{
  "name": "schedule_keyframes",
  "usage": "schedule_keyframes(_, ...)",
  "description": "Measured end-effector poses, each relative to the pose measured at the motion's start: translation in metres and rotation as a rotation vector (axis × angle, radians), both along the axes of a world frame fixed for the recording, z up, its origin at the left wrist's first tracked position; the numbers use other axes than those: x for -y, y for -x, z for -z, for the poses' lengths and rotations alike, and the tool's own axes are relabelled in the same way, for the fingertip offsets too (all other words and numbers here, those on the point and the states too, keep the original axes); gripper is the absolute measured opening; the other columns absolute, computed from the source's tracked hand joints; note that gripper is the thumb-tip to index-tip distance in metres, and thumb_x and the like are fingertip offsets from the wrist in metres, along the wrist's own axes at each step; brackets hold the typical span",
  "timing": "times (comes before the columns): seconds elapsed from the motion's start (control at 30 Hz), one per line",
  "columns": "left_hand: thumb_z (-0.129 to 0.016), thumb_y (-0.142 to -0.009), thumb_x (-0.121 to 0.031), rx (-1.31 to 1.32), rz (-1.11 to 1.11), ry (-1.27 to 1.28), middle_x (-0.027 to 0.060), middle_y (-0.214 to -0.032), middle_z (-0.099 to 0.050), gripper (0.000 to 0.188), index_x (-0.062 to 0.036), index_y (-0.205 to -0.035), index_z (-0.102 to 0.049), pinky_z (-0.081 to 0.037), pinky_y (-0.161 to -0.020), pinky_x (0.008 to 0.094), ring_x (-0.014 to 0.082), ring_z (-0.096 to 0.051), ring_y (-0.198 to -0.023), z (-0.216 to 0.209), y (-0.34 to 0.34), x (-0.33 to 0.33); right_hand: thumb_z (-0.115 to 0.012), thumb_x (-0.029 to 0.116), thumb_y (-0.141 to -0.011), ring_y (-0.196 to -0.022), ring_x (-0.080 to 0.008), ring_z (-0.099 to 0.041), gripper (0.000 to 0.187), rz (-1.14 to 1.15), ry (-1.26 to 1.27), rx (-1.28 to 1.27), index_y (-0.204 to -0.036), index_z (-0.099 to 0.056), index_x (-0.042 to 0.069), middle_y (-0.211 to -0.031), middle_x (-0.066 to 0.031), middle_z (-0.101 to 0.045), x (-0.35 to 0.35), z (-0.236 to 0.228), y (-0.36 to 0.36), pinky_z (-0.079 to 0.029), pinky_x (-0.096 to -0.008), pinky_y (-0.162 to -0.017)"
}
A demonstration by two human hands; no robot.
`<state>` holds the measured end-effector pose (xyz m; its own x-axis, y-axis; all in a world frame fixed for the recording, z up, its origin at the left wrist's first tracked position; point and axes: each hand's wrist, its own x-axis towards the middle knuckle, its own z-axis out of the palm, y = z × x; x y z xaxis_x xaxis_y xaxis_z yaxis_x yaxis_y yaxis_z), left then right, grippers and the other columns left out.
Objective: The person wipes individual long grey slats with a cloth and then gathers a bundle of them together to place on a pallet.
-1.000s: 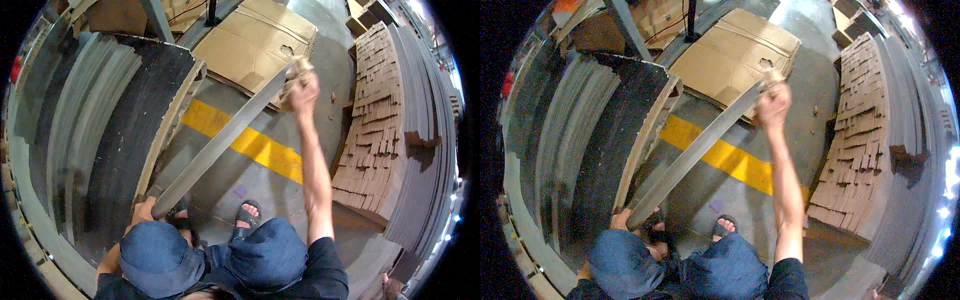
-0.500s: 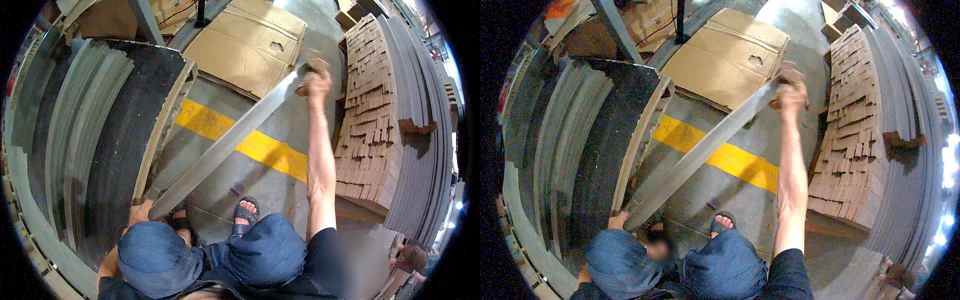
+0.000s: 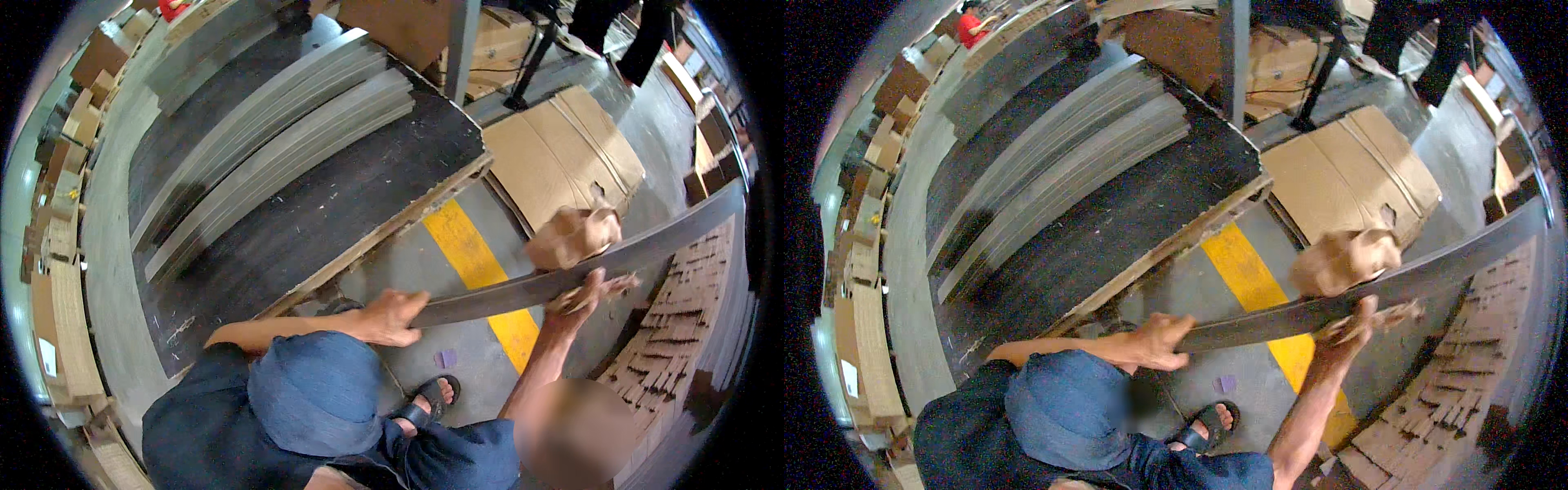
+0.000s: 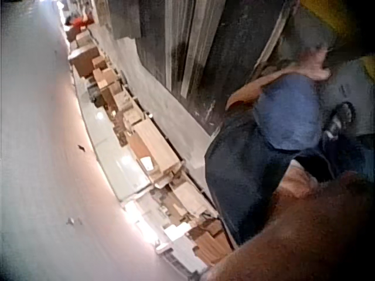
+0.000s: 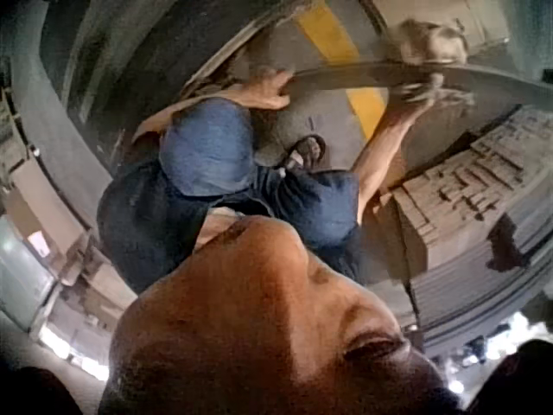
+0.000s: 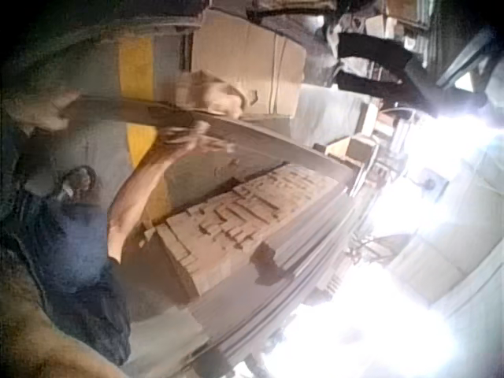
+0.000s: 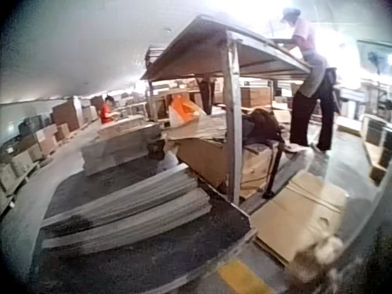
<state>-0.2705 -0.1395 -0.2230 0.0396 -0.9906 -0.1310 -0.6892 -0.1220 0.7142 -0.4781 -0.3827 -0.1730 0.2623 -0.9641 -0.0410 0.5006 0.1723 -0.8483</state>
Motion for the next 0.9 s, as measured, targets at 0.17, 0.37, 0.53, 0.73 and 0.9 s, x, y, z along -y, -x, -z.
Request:
schedule_keyframes(0.17, -0.073, -0.077, -0.021, 0.055, 0.050, 0.282, 0.0213, -0.099, -0.066, 0.056, 0.0026, -0.123, -0.052, -0.052, -0.081, 0.0531, 0.0427, -0.065, -0.089, 0.005, 0.027, 0.035, -0.076, 0.002, -0.081, -0.097, -0.0183, -0.065, 0.050, -0.181, 0.498, -0.381, -0.126, -0.054, 0.004, -0.112, -0.0076, -0.065, -0.045, -0.056, -0.041, -0.055, -0.0336, -0.085)
schedule_keyframes(0.37, -0.077, -0.077, -0.010, 0.112, 0.248, 0.584, 0.0122, -0.101, -0.071, 0.025, -0.0066, -0.101, -0.070, -0.058, -0.076, 0.0355, 0.0300, -0.070, -0.087, -0.114, 0.000, 0.045, -0.080, 0.020, -0.071, -0.103, -0.0370, -0.065, 0.045, 0.025, 1.327, -1.109, -0.112, -0.067, 0.005, -0.111, -0.0183, -0.068, -0.010, -0.084, -0.046, -0.051, -0.0465, -0.090)
schedule_keyframes(0.53, -0.078, -0.072, -0.006, 0.690, 0.030, 0.703, 0.0214, -0.125, -0.060, 0.061, -0.0006, -0.129, -0.057, -0.042, -0.105, 0.0511, 0.0419, -0.053, -0.123, -0.198, -0.035, 0.037, -0.065, 0.021, -0.075, -0.076, -0.0191, -0.061, 0.019, 0.179, 1.677, -1.301, -0.092, -0.062, 0.013, -0.074, -0.0025, -0.060, -0.022, -0.057, -0.064, -0.045, -0.0345, -0.065)
schedule_keyframes(0.73, -0.082, -0.067, -0.011, 0.479, -0.057, 0.002, 0.0242, -0.111, -0.064, 0.075, 0.0011, -0.135, -0.051, -0.051, -0.086, 0.0453, 0.0421, -0.064, -0.100, -0.147, -0.074, 0.008, -0.066, 0.022, -0.070, -0.074, -0.0179, -0.059, 0.025, 0.110, 1.667, -1.211, -0.093, -0.062, 0.013, -0.078, -0.0028, -0.060, -0.043, -0.029, -0.060, -0.041, -0.0338, -0.061)
schedule_keyframes(0.9, -0.078, -0.068, -0.004, 0.449, -0.033, -0.085, 0.0247, -0.107, -0.066, 0.060, 0.0002, -0.125, -0.058, -0.054, -0.080, 0.0431, 0.0419, -0.066, -0.095, -0.137, -0.088, -0.016, -0.070, 0.021, -0.072, -0.080, -0.0200, -0.063, 0.022, 0.185, 1.626, -1.286, -0.093, -0.066, 0.013, -0.081, -0.0029, -0.062, 0.001, 0.023, -0.011, -0.051, -0.0396, -0.065)
